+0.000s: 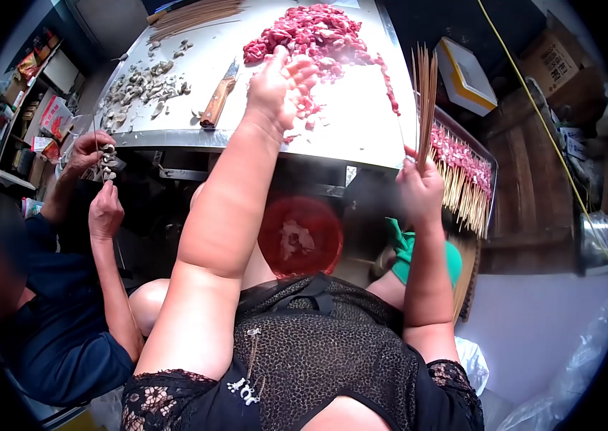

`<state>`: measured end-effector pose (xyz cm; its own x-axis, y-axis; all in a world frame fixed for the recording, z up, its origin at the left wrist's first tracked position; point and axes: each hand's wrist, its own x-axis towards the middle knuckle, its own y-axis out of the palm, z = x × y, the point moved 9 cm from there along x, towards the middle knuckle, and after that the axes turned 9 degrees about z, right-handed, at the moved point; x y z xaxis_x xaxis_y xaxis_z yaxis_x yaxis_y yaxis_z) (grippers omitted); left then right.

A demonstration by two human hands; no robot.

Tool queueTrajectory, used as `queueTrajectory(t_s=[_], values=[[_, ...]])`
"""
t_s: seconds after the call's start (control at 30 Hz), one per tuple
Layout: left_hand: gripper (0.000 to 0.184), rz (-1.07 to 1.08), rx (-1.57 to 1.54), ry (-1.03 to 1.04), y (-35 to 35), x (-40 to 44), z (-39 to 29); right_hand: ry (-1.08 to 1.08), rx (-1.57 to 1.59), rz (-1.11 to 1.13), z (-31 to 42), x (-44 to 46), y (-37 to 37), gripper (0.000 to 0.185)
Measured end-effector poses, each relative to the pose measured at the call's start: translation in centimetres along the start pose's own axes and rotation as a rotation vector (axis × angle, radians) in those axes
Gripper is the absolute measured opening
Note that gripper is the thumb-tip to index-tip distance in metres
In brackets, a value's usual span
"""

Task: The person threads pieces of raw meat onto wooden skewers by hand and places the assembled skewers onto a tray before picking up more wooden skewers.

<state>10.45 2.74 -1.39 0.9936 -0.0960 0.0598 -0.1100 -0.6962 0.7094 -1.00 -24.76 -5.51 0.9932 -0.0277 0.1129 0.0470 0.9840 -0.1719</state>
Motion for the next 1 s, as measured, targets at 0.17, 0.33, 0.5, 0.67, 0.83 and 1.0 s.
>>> queueTrajectory(t_s=[0.17, 0.33, 0.5, 0.67, 0.83, 1.0], values=[[0.031, -0.116, 0.134, 0.103, -1.2, -0.8, -3.4, 0.112, -0.436, -0.022, 0.4, -0.8, -1.7, 0.024], [0.022, -0.106, 0.28, 0.144, -2.1, -0.4, -5.5, 0.158, -0.54, -0.121, 1.9, -4.8, -4.7, 0.021], [0.021, -0.111, 0.471, 0.149, -2.8, 0.1, -6.4, -0.095, 0.137, -0.213, 2.5, -7.7, -8.0, 0.022], [0.02, -0.104, 0.691, 0.081, -3.4, 0.9, -5.6, 0.213, 0.522, 0.02, -0.5, -12.8, 1.6, 0.022], [0.015, 0.05, 1.154, 0.124, -2.9, 1.7, -4.6, 0.561, 0.568, 0.441, -5.6, -17.6, 9.2, 0.023], [0.016, 0.026, 1.431, 0.281, -0.8, 2.0, -3.3, 0.282, 0.597, 0.309, -1.2, -9.4, 7.3, 0.027]])
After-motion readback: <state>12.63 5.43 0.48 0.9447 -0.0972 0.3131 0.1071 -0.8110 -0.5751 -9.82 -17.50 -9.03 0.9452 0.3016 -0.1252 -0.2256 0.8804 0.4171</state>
